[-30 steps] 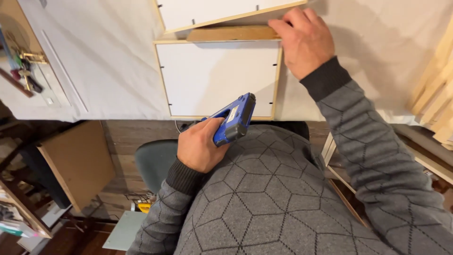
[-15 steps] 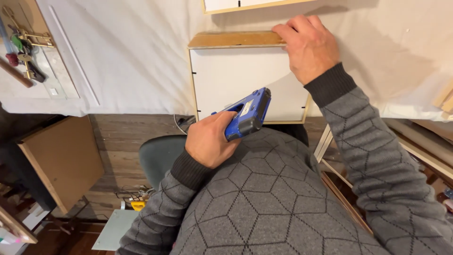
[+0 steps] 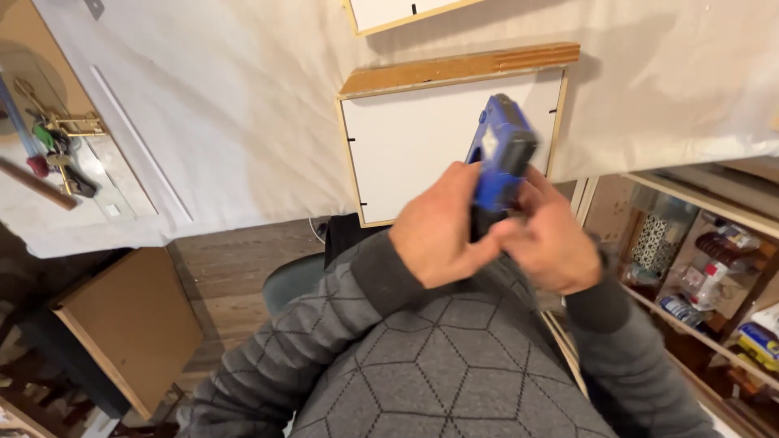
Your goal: Assembling picture frames by securing support pieces with a staple gun and inserting artwork and glass.
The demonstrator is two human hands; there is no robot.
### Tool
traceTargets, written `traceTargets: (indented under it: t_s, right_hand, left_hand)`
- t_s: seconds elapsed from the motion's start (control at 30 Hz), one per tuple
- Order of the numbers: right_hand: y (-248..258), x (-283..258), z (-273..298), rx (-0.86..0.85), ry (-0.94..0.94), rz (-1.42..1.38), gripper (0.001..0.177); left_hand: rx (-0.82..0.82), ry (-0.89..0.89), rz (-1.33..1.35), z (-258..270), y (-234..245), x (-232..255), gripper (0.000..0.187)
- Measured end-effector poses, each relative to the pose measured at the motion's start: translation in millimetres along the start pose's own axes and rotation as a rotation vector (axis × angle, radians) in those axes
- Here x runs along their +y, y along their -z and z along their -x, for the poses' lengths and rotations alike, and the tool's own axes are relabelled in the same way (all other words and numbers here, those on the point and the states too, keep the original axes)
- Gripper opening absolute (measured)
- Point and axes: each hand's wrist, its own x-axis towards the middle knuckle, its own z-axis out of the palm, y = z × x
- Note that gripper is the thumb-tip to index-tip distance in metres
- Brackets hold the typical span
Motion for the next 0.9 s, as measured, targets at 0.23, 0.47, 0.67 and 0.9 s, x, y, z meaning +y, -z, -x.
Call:
traceTargets:
  t_s: [0.23,0.47,0.67,0.9]
  right_hand:
    - [-51.8,-13.8,-2.3,0.368,-0.282,-0.185,0.037]
    - [-96.9,-32.7,-37.0,0.319,-0.336,0.172,0.024]
    - [-110.9,-35.9,-58.0,0.317,-0.330,0.275,0.024]
    - [-117.2,-27.1,-65.1,0.286,-0.363,0.275,0.025]
  left_hand:
    - [-0.121,-0.459,-0.161,-9.4,41.1,-35.3,0.059]
    - [0.160,-0.551,-0.586,-81.9,100.3,-102.8,0.065]
    - [0.110,-0.514,-0.565,-103.3,89.5,-137.2,0.059]
    - [0.144,-0.461,-0.525,-108.1,85.7,-146.2,0.055]
